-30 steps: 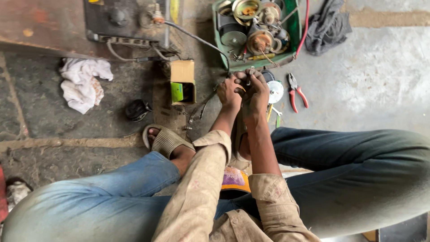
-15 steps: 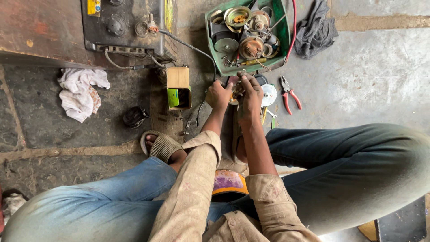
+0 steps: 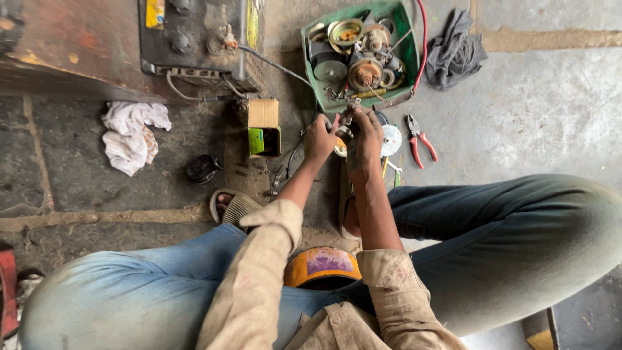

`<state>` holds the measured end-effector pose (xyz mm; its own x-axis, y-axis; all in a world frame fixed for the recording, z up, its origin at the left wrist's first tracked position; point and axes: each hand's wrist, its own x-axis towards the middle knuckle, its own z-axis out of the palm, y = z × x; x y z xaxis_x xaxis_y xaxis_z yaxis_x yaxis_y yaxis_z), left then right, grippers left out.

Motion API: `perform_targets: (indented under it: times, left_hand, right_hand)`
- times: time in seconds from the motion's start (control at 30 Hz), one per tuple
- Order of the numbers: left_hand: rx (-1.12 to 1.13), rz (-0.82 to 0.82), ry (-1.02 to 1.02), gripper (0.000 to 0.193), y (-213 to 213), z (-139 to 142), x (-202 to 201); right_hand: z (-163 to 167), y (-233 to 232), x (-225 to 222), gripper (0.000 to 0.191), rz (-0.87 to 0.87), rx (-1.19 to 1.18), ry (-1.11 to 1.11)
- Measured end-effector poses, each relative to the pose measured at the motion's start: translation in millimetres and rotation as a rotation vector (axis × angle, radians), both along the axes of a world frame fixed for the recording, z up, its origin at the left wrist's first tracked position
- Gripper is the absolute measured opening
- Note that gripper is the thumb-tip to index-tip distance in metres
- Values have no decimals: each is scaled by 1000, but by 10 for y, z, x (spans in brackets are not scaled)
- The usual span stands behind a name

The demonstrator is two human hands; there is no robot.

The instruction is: The person sits on the floor and handles small electrical components, including a circular metal housing and a small metal pin. They open a small box, remove a pin, and rub it on a sanding block. They then place the pin into the circular housing and continue to manipulate the parts.

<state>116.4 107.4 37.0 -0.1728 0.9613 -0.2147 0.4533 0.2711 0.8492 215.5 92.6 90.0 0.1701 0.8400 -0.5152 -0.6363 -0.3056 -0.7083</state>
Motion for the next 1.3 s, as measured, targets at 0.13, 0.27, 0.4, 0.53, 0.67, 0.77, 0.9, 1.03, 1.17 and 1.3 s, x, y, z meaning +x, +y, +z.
perform_targets:
  times: [0.13,0.27,0.4,0.53,0.67,0.77,0.9,1.03,1.17,1.3]
  left_hand:
    - [95,-158,153,34,54,246,-217]
    - [437,-31,130,43,644,596,-564]
    - [606,132,581,35,1495,1005,-1257]
    - [252,59,463,34,1695,1230,-1793]
    - [278,-64,462,34,1638,1234,-1906]
    - [284,-129,398,25,1642,1220,-1964]
    - [569,-177,536,30,1776,1285,-1988]
    - [320,-298,522,32,1824,1323,-2054]
    - [629,-496,819,40,1736,1262,-2257]
    - [505,-589,871,43,1780,1134,-2349]
  right_hand:
    - [-19,2,-17,19,-29,87,-400]
    - [132,50,-64,19,-32,211,-161]
    - [397,167,-168,22,-9,233,-60]
    - [519,317,-305,26,101,267,-292]
    - [450,705,-473,20,233,518,-576]
    - [418,1147,-666,18,342,792,-876]
    - [532,1718,-863,17,616,693,-814]
    - [592,1996,-935,17,650,1084,-1003]
    - [581,2199,-1002,15,891,1114,-1316]
    - [683,2424,-972,30,1001,1495,-1553]
